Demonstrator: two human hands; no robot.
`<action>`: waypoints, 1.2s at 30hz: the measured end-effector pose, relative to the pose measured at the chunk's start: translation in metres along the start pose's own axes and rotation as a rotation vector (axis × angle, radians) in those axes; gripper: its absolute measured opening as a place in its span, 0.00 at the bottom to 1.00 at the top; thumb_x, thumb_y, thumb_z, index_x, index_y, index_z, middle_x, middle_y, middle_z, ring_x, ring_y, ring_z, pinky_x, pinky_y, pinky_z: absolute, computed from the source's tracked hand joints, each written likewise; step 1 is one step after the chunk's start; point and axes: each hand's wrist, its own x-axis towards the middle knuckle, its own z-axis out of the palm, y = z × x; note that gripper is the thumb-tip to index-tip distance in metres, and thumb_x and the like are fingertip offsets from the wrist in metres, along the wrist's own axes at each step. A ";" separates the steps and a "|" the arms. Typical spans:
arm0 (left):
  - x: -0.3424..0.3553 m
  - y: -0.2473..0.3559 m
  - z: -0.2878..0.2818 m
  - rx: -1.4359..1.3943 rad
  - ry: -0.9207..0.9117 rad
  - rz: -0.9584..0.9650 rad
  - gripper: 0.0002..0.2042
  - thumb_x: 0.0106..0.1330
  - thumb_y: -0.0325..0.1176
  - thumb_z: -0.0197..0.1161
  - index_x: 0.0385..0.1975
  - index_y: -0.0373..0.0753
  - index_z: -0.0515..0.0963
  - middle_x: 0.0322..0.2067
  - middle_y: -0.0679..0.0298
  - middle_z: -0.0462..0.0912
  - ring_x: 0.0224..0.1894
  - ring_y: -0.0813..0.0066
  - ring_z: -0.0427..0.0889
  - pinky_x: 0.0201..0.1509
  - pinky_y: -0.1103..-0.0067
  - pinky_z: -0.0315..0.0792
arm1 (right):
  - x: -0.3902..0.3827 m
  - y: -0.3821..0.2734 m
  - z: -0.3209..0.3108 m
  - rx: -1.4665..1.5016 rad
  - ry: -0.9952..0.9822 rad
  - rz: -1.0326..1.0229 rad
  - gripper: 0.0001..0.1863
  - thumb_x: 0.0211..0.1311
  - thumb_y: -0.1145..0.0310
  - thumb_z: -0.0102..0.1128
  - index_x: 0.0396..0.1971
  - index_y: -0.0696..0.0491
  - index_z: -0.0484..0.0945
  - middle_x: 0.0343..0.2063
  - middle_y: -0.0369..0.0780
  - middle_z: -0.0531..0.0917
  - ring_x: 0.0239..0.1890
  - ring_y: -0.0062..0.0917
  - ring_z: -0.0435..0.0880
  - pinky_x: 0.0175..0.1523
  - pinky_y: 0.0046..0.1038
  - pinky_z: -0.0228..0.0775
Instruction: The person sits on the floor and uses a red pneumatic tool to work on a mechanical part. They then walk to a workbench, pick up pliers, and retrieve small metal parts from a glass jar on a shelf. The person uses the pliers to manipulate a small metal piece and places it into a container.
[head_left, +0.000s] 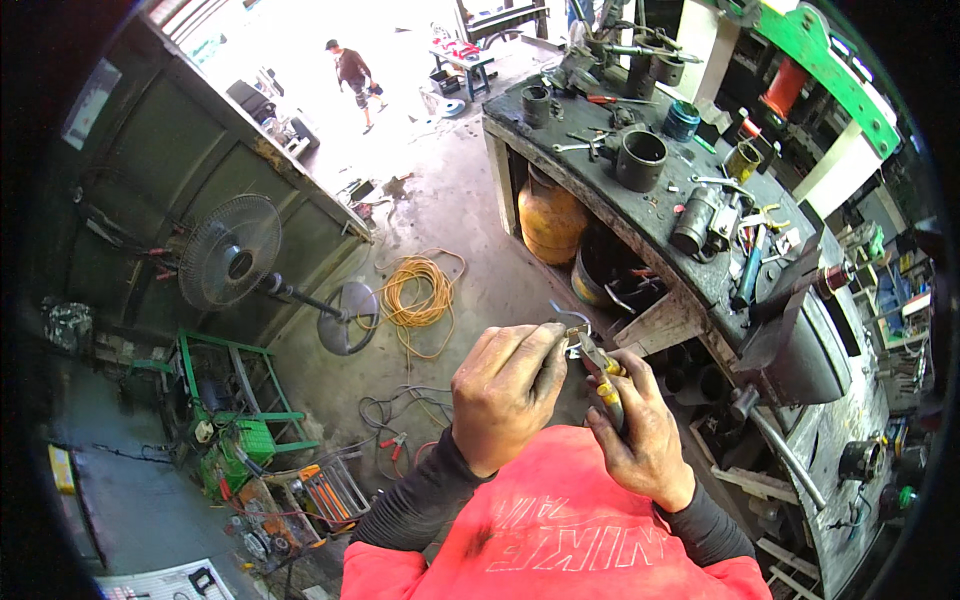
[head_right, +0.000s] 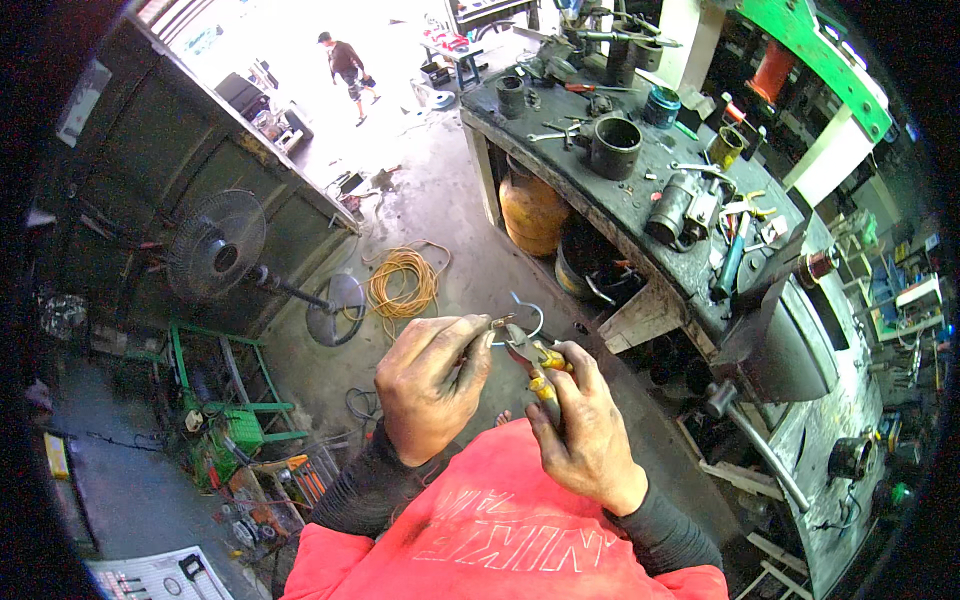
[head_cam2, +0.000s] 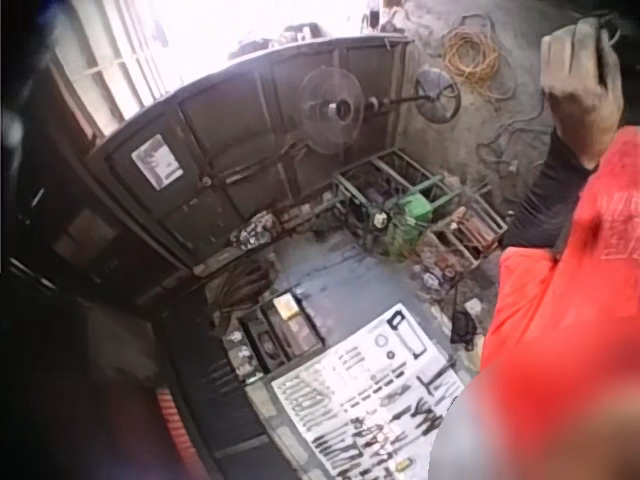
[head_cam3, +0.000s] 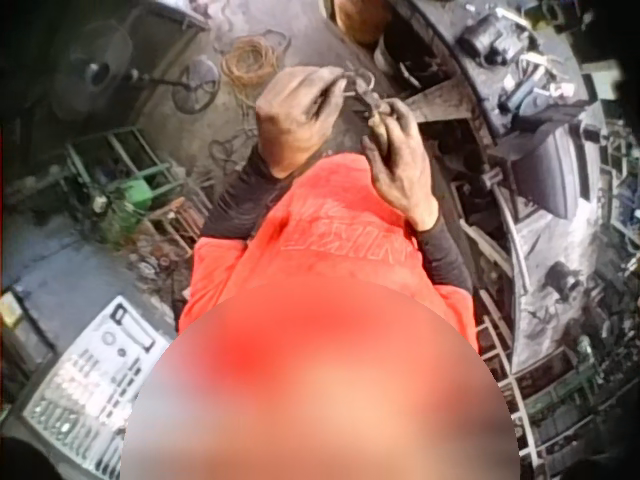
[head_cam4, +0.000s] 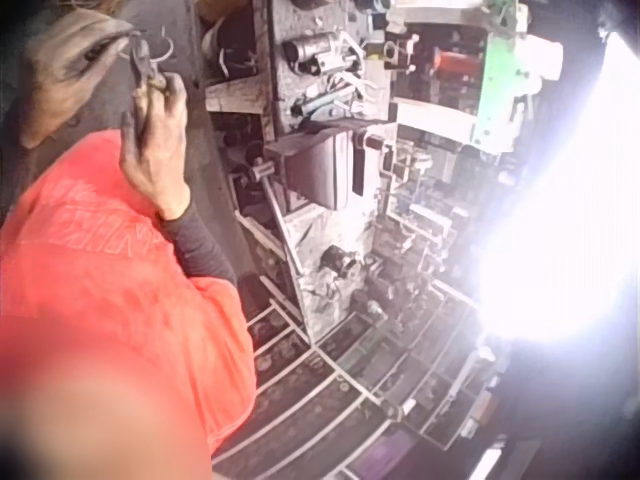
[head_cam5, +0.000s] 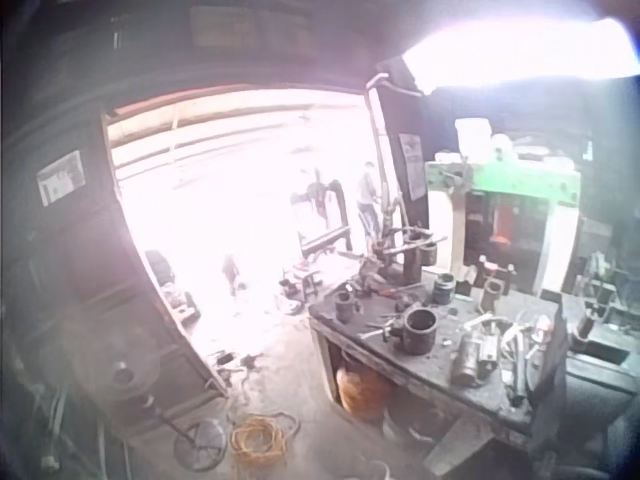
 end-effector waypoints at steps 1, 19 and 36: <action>-0.001 0.001 0.000 -0.011 0.009 0.021 0.11 0.57 0.20 0.71 0.40 0.34 0.84 0.34 0.58 0.86 0.35 0.62 0.85 0.39 0.72 0.78 | -0.001 -0.003 0.001 -0.035 0.029 -0.017 0.24 0.56 0.75 0.66 0.54 0.61 0.74 0.61 0.58 0.68 0.61 0.56 0.72 0.66 0.45 0.66; -0.018 0.010 0.002 0.088 0.058 0.122 0.15 0.52 0.17 0.72 0.41 0.33 0.85 0.35 0.60 0.85 0.35 0.65 0.85 0.39 0.73 0.79 | -0.010 -0.014 0.006 -0.274 0.148 -0.109 0.21 0.53 0.75 0.69 0.47 0.63 0.74 0.55 0.57 0.70 0.54 0.54 0.74 0.58 0.46 0.69; -0.026 0.009 0.008 0.107 0.185 0.096 0.15 0.51 0.16 0.72 0.41 0.32 0.86 0.33 0.59 0.86 0.33 0.66 0.86 0.39 0.75 0.81 | -0.011 -0.027 0.007 -0.344 0.143 -0.112 0.22 0.51 0.74 0.70 0.47 0.63 0.74 0.55 0.57 0.71 0.55 0.53 0.73 0.59 0.48 0.67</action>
